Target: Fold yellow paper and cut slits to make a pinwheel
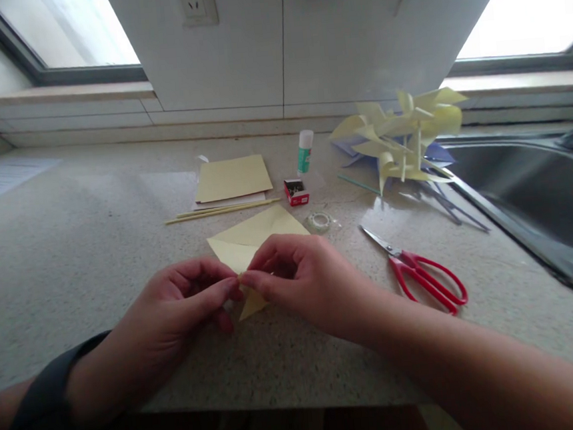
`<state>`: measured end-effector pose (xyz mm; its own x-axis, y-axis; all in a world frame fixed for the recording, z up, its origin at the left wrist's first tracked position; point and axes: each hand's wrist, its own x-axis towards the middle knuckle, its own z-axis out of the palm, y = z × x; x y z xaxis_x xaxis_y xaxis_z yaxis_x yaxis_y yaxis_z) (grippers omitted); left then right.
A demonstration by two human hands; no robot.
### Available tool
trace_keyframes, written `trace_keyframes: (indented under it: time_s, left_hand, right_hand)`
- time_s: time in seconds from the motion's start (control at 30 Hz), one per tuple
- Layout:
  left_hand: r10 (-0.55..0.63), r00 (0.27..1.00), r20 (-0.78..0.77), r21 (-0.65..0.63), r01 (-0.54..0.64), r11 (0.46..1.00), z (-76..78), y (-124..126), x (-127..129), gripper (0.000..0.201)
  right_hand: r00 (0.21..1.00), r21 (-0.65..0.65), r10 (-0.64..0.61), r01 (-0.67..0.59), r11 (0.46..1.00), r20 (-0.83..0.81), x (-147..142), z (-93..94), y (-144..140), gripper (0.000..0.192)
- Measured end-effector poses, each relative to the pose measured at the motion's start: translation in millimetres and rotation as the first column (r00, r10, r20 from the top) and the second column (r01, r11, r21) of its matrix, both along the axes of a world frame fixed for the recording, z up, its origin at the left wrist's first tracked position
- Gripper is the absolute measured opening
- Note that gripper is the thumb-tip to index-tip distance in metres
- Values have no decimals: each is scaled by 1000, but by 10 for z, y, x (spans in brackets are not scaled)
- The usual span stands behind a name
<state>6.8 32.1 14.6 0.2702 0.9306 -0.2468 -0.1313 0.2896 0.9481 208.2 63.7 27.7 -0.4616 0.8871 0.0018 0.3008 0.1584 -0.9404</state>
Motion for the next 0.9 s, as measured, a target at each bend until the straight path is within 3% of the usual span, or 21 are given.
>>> trace_keyframes:
  time_s: [0.13, 0.43, 0.67, 0.9]
  left_hand:
    - [-4, 998, -61, 13, 5, 1000, 11, -10, 10, 11]
    - [48, 996, -77, 15, -47, 999, 28, -9, 32, 16]
    - [37, 993, -116, 47, -32, 998, 37, -22, 44, 16]
    - [35, 984, -177, 57, -26, 998, 47, -23, 40, 18]
  right_hand:
    - [997, 12, -46, 45, 999, 59, 6, -31, 18, 15]
    - [999, -148, -38, 32, 988, -38, -42, -2, 7, 18]
    - [997, -134, -78, 75, 988, -20, -58, 11, 13, 19]
    - [994, -202, -83, 69, 977, -66, -75, 13, -9, 28]
